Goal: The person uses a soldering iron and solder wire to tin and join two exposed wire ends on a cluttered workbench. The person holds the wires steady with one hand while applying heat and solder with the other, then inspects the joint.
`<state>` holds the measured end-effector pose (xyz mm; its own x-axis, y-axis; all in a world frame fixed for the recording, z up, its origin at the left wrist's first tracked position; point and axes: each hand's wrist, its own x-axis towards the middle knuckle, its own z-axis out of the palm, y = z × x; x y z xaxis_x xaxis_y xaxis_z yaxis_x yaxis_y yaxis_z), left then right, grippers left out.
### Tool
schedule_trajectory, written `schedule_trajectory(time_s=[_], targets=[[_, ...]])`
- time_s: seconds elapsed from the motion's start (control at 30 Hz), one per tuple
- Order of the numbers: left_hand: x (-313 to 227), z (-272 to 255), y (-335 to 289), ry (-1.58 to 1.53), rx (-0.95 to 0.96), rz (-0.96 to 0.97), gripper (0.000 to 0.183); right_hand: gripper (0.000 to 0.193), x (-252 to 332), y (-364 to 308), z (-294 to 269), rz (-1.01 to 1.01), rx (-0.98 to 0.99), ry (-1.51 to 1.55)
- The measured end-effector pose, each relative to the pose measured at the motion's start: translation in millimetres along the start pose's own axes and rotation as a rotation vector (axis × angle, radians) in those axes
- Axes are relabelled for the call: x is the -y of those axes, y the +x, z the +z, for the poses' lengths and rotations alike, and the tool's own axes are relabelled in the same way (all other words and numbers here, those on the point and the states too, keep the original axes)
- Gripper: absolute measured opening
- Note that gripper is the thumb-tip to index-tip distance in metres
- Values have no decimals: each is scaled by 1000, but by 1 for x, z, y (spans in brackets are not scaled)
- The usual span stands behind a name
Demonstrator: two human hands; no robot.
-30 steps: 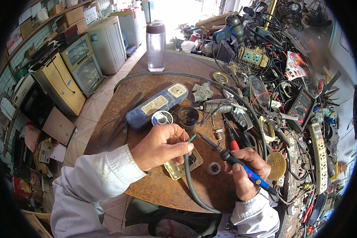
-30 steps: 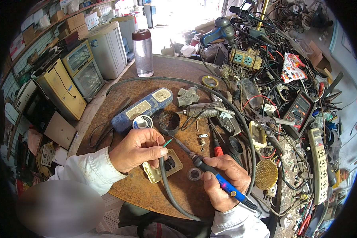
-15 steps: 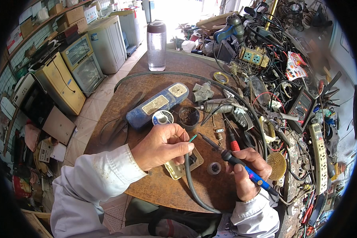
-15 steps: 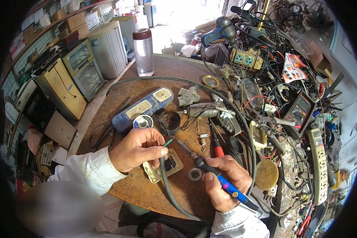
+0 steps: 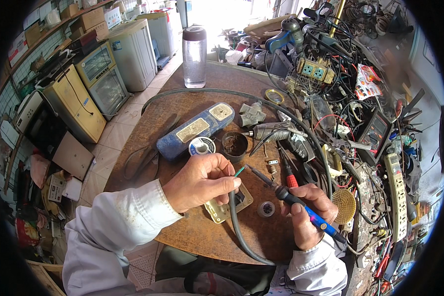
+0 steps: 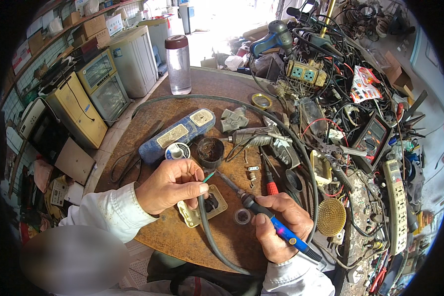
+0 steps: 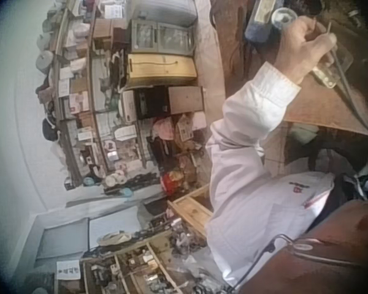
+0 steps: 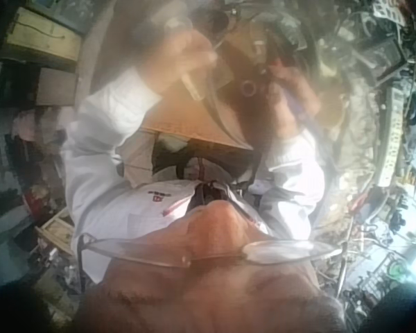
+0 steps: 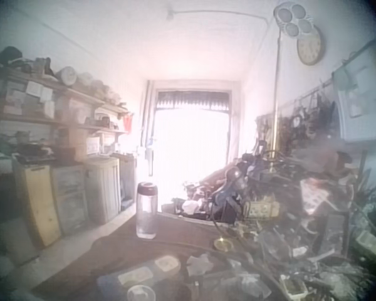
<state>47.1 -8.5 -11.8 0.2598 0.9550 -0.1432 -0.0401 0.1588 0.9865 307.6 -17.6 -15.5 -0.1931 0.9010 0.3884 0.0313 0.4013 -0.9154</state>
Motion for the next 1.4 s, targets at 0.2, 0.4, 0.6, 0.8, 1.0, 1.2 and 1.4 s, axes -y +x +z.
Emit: schedule_trajectory(time_s=[0.2,0.4,0.6,0.8,1.0,1.2,1.4], targets=[[-1,0,-1,-5,2,-3,17,22,0,0,-1,-6,5,-7],[0,1,0,-17,-4,25,20,23,-2,0,-1,6,-1,19],[2,0,0,-13,-16,35,22,26,0,-1,1,53,-23,44],[-1,1,0,-15,-1,-2,17,25,-3,-1,1,23,-48,47],[-1,1,-1,-13,-5,3,17,24,-6,-1,-3,-6,-3,29],[-2,1,-2,-7,-6,6,18,23,-4,-1,1,26,-18,55],[-1,0,-1,-13,-2,2,18,23,-1,-1,2,39,-10,52]])
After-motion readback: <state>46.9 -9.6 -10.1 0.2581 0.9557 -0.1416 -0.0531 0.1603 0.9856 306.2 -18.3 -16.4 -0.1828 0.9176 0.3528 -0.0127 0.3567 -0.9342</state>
